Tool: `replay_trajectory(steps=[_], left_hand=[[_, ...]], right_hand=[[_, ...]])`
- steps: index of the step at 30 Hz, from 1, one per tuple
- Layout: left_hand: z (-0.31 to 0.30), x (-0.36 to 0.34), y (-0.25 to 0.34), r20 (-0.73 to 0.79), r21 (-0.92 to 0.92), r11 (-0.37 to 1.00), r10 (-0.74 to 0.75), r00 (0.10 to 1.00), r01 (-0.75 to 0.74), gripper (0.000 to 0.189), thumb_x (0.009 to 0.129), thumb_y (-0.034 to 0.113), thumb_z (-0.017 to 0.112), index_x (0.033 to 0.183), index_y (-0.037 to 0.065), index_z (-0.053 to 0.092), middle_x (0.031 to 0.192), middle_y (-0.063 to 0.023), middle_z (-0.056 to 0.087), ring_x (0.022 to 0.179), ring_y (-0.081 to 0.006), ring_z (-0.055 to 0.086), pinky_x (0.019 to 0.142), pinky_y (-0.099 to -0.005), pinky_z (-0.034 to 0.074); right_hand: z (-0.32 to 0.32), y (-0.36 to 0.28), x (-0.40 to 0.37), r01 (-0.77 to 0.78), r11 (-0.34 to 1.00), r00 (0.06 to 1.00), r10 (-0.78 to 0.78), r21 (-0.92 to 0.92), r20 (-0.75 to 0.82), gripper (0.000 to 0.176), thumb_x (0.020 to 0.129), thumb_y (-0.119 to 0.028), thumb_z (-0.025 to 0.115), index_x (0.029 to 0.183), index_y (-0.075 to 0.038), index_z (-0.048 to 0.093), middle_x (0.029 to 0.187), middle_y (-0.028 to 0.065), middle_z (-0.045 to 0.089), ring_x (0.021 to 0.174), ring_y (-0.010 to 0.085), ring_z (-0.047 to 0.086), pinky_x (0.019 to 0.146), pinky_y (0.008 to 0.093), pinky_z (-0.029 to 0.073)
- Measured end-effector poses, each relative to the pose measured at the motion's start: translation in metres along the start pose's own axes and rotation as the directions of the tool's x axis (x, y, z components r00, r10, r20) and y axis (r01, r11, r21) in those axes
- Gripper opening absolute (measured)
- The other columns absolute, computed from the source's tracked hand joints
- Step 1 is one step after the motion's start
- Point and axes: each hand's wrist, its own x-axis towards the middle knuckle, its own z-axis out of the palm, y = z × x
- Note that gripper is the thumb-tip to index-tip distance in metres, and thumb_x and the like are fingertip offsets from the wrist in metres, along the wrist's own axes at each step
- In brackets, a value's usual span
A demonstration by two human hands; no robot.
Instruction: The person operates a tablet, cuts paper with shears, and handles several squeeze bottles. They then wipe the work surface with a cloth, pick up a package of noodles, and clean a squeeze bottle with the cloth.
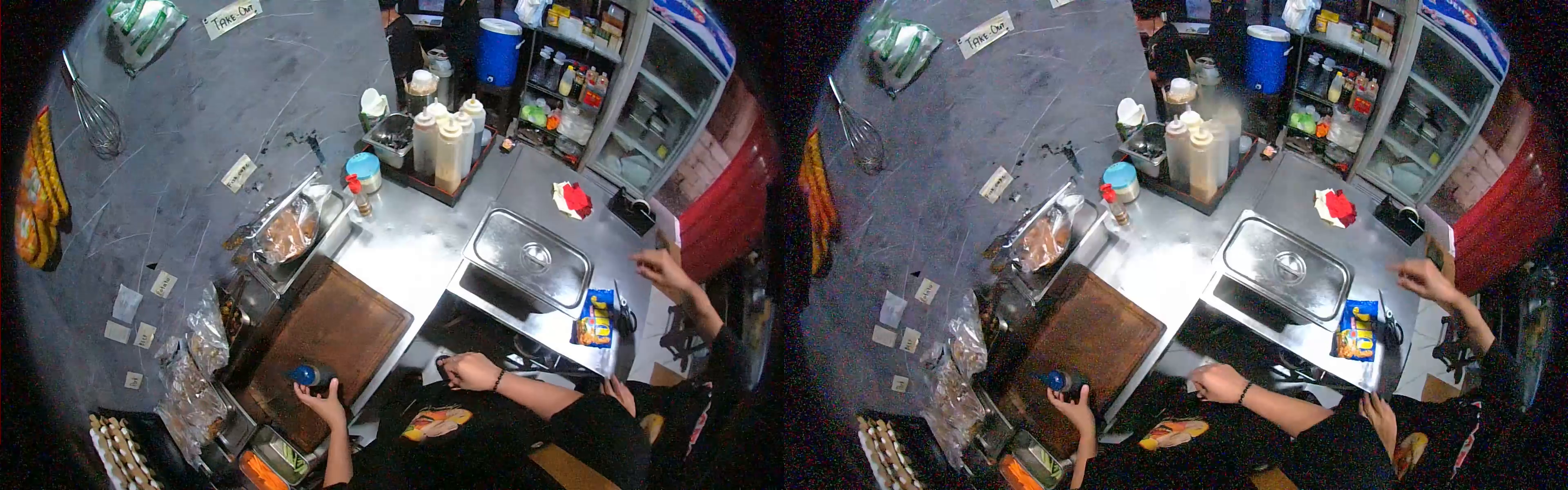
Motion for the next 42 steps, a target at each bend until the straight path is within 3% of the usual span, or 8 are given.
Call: replay_trajectory(steps=[16,20,25,32,36,40,41,42], left_hand=[[-0.035,0.044,-0.033,0.365,0.031,0.977,0.187,0.912,-0.212,0.103,0.066,0.035,0.079,0.139,0.003,0.014,0.137,-0.018,0.024,0.124,-0.0322,0.03,0.102,-0.0453,0.025],[-0.015,0.055,-0.015,0.449,-0.144,0.93,0.366,0.815,-0.338,0.079,0.076,0.018,0.072,0.136,0.0,0.024,0.131,-0.0191,0.037,0.118,-0.0326,0.04,0.097,-0.0461,0.035],[-0.006,0.058,-0.014,0.424,0.051,0.954,0.247,0.871,-0.296,0.046,0.079,0.012,0.069,0.117,-0.003,0.049,0.117,-0.0158,0.052,0.11,-0.0285,0.048,0.093,-0.0428,0.043],[0.022,-0.041,0.052,0.701,-0.433,0.7,0.657,0.276,-0.567,0.049,0.068,0.005,0.076,0.109,-0.002,0.05,0.111,-0.0123,0.053,0.102,-0.0225,0.05,0.092,-0.0353,0.038],[0.029,-0.156,0.058,0.786,-0.583,0.692,0.614,-0.08,-0.426,0.055,0.065,0.001,0.076,0.113,0.001,0.049,0.115,-0.0104,0.051,0.103,-0.021,0.05,0.09,-0.0327,0.039],[0.021,-0.306,0.041,0.655,-0.748,0.604,0.606,-0.451,-0.275,0.05,0.061,0.007,0.08,0.104,0.0,0.055,0.102,-0.0095,0.059,0.093,-0.0197,0.056,0.085,-0.0314,0.044],[0.009,-0.353,0.049,0.574,-0.81,0.506,0.586,-0.571,-0.295,0.051,0.059,0.012,0.083,0.1,-0.001,0.056,0.095,-0.008,0.061,0.087,-0.0179,0.058,0.081,-0.0302,0.046],[-0.004,-0.394,0.049,0.647,-0.72,0.64,0.477,-0.595,-0.269,0.055,0.056,0.017,0.085,0.1,-0.001,0.056,0.092,-0.0067,0.062,0.082,-0.0152,0.059,0.076,-0.0279,0.048]], right_hand=[[0.074,-0.091,-0.025,-0.458,0.878,0.884,0.467,0.14,-0.034,0.014,0.08,-0.021,0.059,0.086,-0.009,0.063,0.092,0.0082,0.062,0.086,0.028,0.059,0.075,0.04,0.047],[0.096,-0.106,-0.057,-0.542,0.817,0.832,0.554,0.197,-0.007,0.021,0.079,-0.024,0.06,0.091,-0.007,0.061,0.088,0.013,0.061,0.086,0.0316,0.059,0.074,0.0428,0.048],[0.118,-0.129,-0.102,-0.71,0.653,0.663,0.746,0.263,-0.063,0.03,0.079,-0.031,0.061,0.097,-0.007,0.058,0.092,0.0133,0.061,0.091,0.031,0.058,0.077,0.0414,0.046],[0.151,-0.17,-0.192,-0.752,0.491,0.462,0.868,0.44,-0.18,0.032,0.076,-0.03,0.065,0.098,-0.008,0.057,0.091,0.0128,0.061,0.088,0.0313,0.059,0.075,0.0411,0.046],[0.19,-0.197,-0.276,-0.762,0.391,0.339,0.92,0.515,-0.197,0.026,0.072,-0.026,0.066,0.089,-0.007,0.061,0.083,0.0127,0.063,0.082,0.0309,0.06,0.069,0.0405,0.047],[0.203,-0.252,-0.4,-0.616,0.339,0.262,0.939,0.711,-0.222,0.011,0.069,-0.018,0.063,0.072,-0.008,0.065,0.067,0.0106,0.064,0.064,0.0268,0.061,0.059,0.0376,0.047],[0.207,-0.265,-0.433,-0.54,0.349,0.191,0.937,0.765,-0.292,0.012,0.07,-0.019,0.062,0.072,-0.008,0.066,0.066,0.0107,0.063,0.064,0.0257,0.061,0.059,0.0371,0.047],[0.195,-0.284,-0.464,-0.58,0.276,0.072,0.954,0.767,-0.289,0.014,0.07,-0.017,0.061,0.077,-0.005,0.064,0.072,0.0145,0.063,0.067,0.0299,0.06,0.064,0.0383,0.048]])
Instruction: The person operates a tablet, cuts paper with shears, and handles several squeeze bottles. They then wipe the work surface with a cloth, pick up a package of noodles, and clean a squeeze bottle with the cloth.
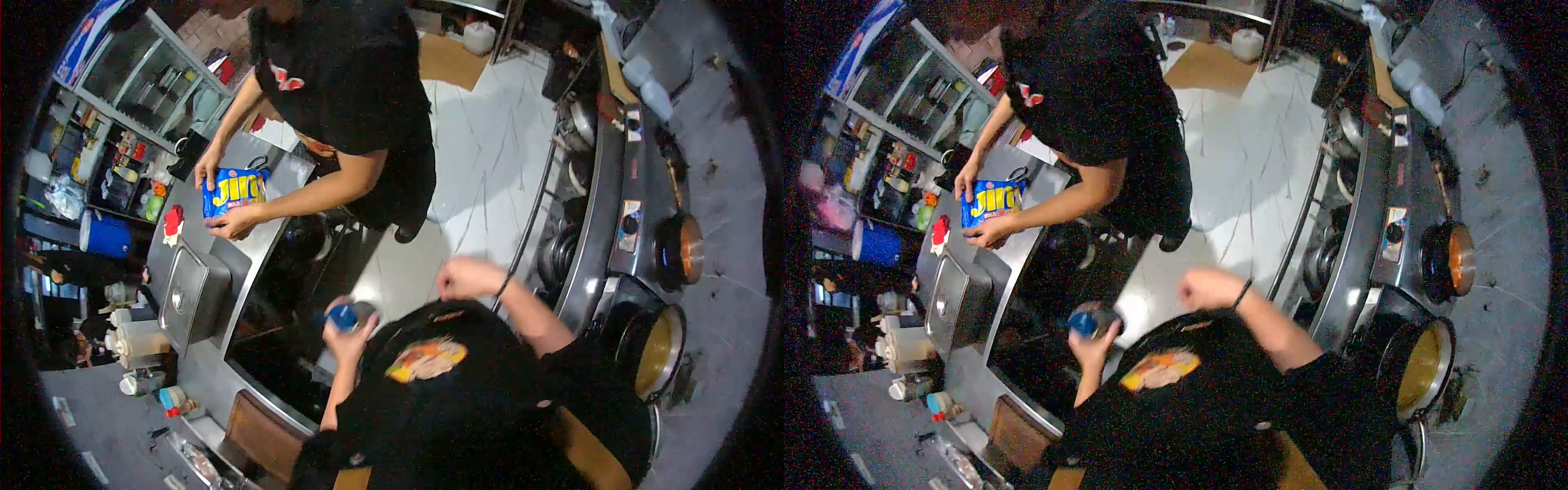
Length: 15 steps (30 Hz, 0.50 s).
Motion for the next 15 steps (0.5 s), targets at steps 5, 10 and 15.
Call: replay_trajectory(steps=[5,10,15], left_hand=[[0.15,0.095,0.146,0.487,-0.325,0.943,0.233,0.842,-0.073,0.053,0.059,0.025,0.084,0.098,0.002,0.056,0.088,-0.0065,0.062,0.081,-0.014,0.058,0.076,-0.03,0.047],[0.237,0.168,0.255,0.72,-0.578,0.799,0.406,0.562,0.164,0.047,0.065,0.02,0.079,0.1,0.002,0.055,0.091,-0.0061,0.061,0.085,-0.0138,0.058,0.079,-0.0293,0.046],[0.343,0.259,0.305,0.716,-0.693,0.666,0.59,0.372,0.277,0.044,0.063,0.019,0.079,0.097,0.003,0.057,0.087,-0.004,0.062,0.079,-0.0126,0.058,0.075,-0.0284,0.046]], right_hand=[[-0.118,0.032,-0.075,-0.057,0.998,0.758,0.049,0.01,-0.651,0.021,0.078,-0.018,0.06,0.093,-0.003,0.06,0.09,0.0135,0.064,0.08,0.0242,0.062,0.07,0.0346,0.047],[-0.167,0.071,-0.103,0.355,0.841,0.61,0.122,0.408,-0.783,0.029,0.089,-0.025,0.054,0.104,-0.001,0.057,0.092,0.0078,0.062,0.084,0.016,0.06,0.073,0.0268,0.045],[-0.21,0.128,-0.089,0.537,0.702,0.451,0.23,0.468,-0.862,0.041,0.092,-0.034,0.048,0.117,-0.002,0.048,0.095,0.0026,0.055,0.089,0.0105,0.052,0.08,0.0248,0.043]])
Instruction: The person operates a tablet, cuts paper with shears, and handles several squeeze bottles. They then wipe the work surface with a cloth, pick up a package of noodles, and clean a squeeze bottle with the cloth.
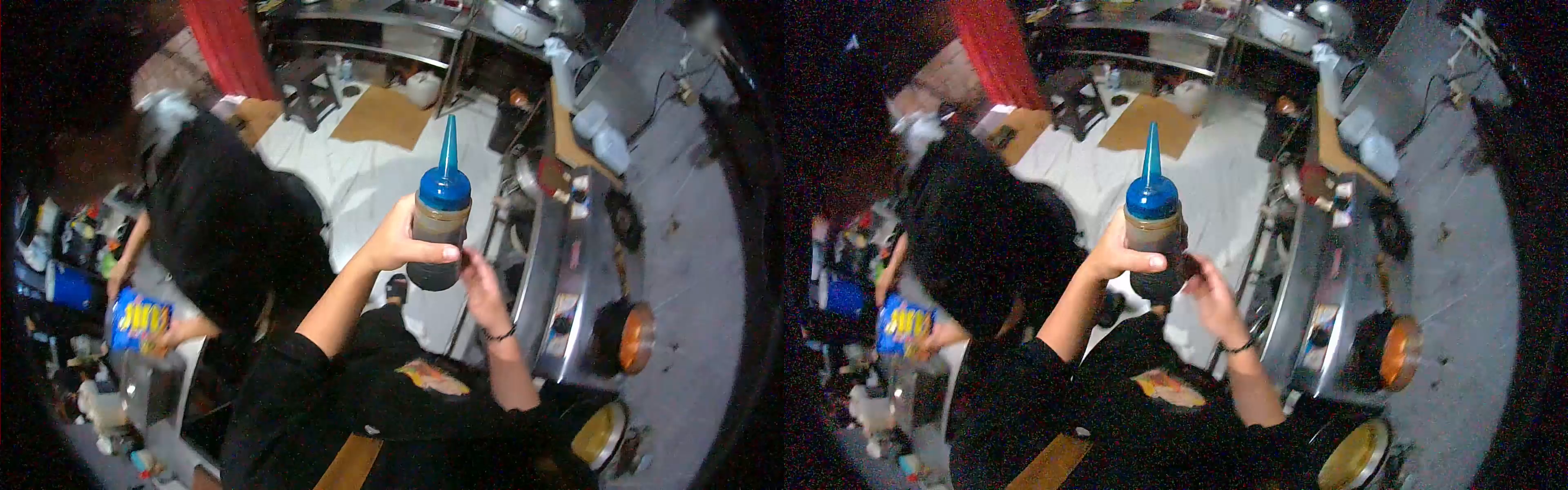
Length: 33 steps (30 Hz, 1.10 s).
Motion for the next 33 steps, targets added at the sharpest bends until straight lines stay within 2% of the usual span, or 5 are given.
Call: replay_trajectory(steps=[7,13,20,25,33], left_hand=[[-0.119,0.195,-0.01,0.05,-0.037,0.989,0.145,0.988,-0.143,0.051,0.062,0.021,0.079,0.104,0.002,0.056,0.096,-0.0027,0.059,0.09,-0.0113,0.052,0.084,-0.028,0.041],[-0.233,0.301,0.012,-0.03,0.097,0.992,0.082,0.996,-0.079,0.053,0.061,0.022,0.081,0.104,0.002,0.056,0.097,-0.0043,0.06,0.089,-0.0127,0.054,0.084,-0.0282,0.041],[-0.388,0.365,0.024,-0.433,0.39,0.919,0.129,0.892,0.056,0.057,0.061,0.026,0.081,0.107,0.003,0.056,0.098,-0.0047,0.061,0.092,-0.0125,0.054,0.087,-0.0295,0.041],[-0.48,0.355,0.035,-0.711,0.441,0.888,0.259,0.654,0.128,0.06,0.061,0.025,0.082,0.11,0.004,0.055,0.101,-0.0036,0.059,0.094,-0.0123,0.053,0.088,-0.0287,0.041],[-0.613,0.256,0.032,-0.899,0.421,0.841,0.436,0.037,0.34,0.058,0.06,0.024,0.083,0.105,0.003,0.053,0.099,-0.004,0.057,0.093,-0.0115,0.052,0.085,-0.0269,0.041]], right_hand=[[-0.056,0.041,0.143,-0.346,0.842,0.91,0.408,-0.414,0.07,0.033,0.089,-0.021,0.054,0.113,0.001,0.051,0.097,0.0077,0.061,0.091,0.0135,0.055,0.082,0.0281,0.044],[-0.075,0.059,0.268,-0.483,0.769,0.833,0.551,-0.42,0.052,0.027,0.09,-0.014,0.054,0.111,0.002,0.053,0.092,0.0043,0.062,0.082,0.0078,0.055,0.075,0.0216,0.044],[-0.075,0.095,0.505,-0.117,0.772,0.835,0.417,-0.625,0.36,0.03,0.087,-0.025,0.059,0.109,-0.004,0.054,0.081,0.0055,0.062,0.072,0.0102,0.059,0.062,0.0242,0.048],[-0.047,0.131,0.682,0.045,0.826,0.748,0.346,-0.562,0.567,0.026,0.085,-0.022,0.06,0.106,-0.007,0.058,0.087,0.0071,0.063,0.079,0.0141,0.059,0.069,0.0264,0.046],[0.126,0.152,0.914,0.442,0.745,0.374,0.352,-0.499,0.858,0.03,0.083,-0.023,0.062,0.103,-0.002,0.057,0.09,0.0136,0.064,0.083,0.0248,0.062,0.074,0.0338,0.048]])
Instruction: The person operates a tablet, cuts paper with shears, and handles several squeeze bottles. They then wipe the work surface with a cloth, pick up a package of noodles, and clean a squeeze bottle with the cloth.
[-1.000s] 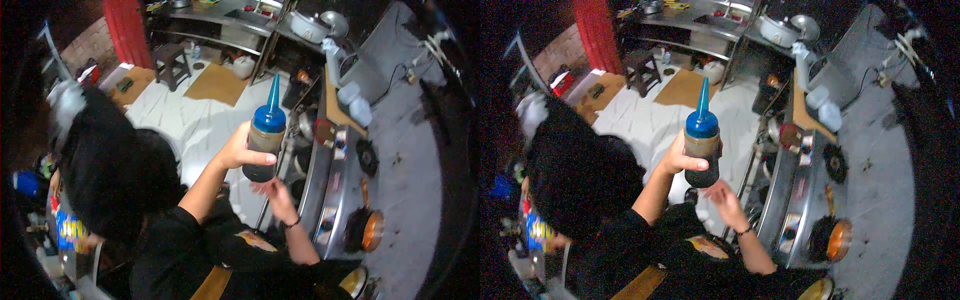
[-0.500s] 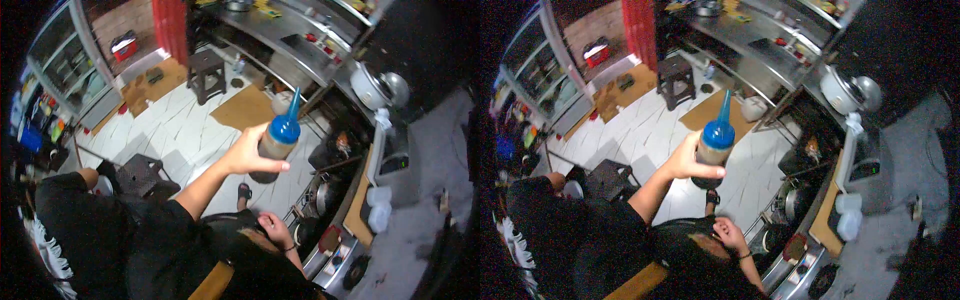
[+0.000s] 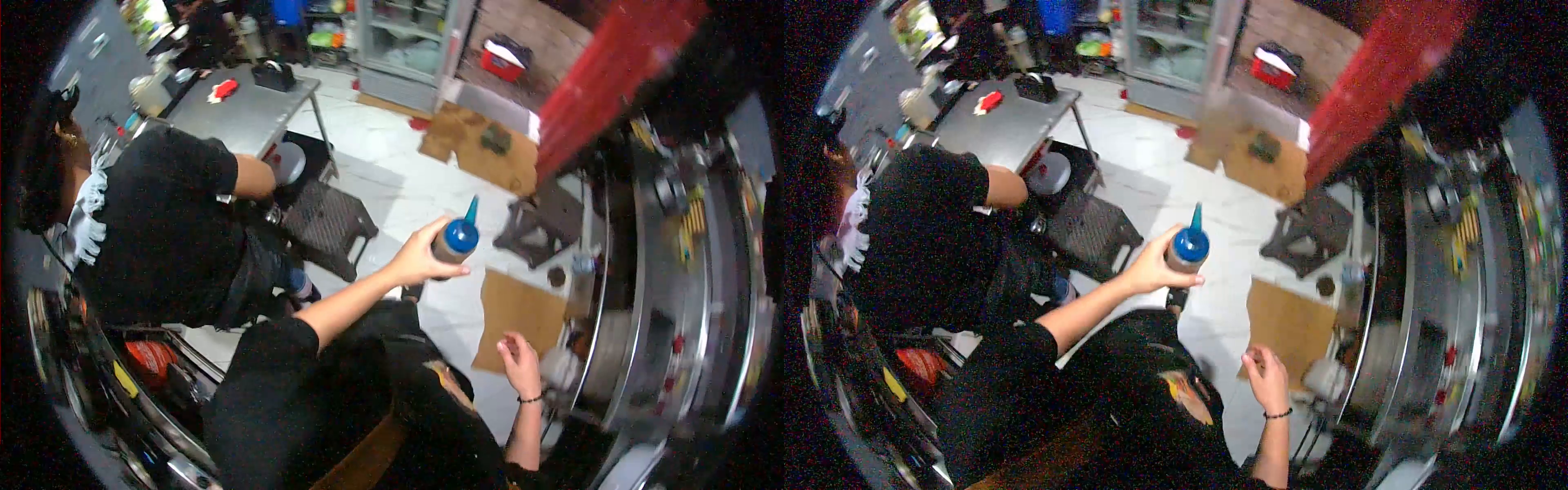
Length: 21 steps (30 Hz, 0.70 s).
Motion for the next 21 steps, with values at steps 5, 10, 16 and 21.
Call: replay_trajectory(steps=[5,10,16,21], left_hand=[[-0.053,0.096,-0.079,-0.308,0.134,0.986,-0.052,0.95,0.097,0.061,0.06,0.025,0.084,0.107,0.003,0.052,0.095,-0.0041,0.058,0.092,-0.0127,0.053,0.086,-0.0287,0.041],[-0.111,0.211,-0.096,-0.343,0.185,0.982,0.021,0.939,0.046,0.062,0.063,0.025,0.082,0.111,0.001,0.05,0.101,-0.0074,0.056,0.096,-0.0147,0.053,0.086,-0.0292,0.042],[-0.187,0.327,-0.098,-0.508,0.31,0.95,0.145,0.849,0.024,0.065,0.062,0.029,0.081,0.112,0.003,0.05,0.104,-0.01,0.057,0.098,-0.0175,0.056,0.087,-0.032,0.043],[-0.255,0.383,-0.136,-0.717,0.254,0.934,0.007,0.697,0.252,0.067,0.058,0.026,0.084,0.111,0.002,0.05,0.1,-0.0091,0.059,0.095,-0.0168,0.056,0.086,-0.0309,0.044]], right_hand=[[0.017,0.041,0.19,-0.018,0.986,0.999,0.012,0.167,0.033,0.024,0.084,-0.019,0.061,0.099,0.0,0.058,0.079,0.0065,0.062,0.07,0.0128,0.056,0.068,0.0269,0.046],[0.064,0.104,0.309,-0.243,0.967,0.913,0.2,0.079,0.356,0.015,0.085,-0.016,0.059,0.092,-0.003,0.058,0.077,0.007,0.06,0.071,0.015,0.055,0.068,0.0282,0.045],[0.069,0.112,0.489,-0.269,0.947,0.828,0.319,-0.173,0.461,0.018,0.084,-0.019,0.056,0.092,-0.003,0.059,0.077,0.0094,0.06,0.07,0.0187,0.055,0.067,0.0317,0.045],[0.047,0.096,0.689,-0.111,0.92,0.819,0.298,-0.375,0.49,0.021,0.084,-0.022,0.055,0.092,-0.003,0.059,0.076,0.0115,0.06,0.069,0.0218,0.055,0.067,0.0347,0.046]])
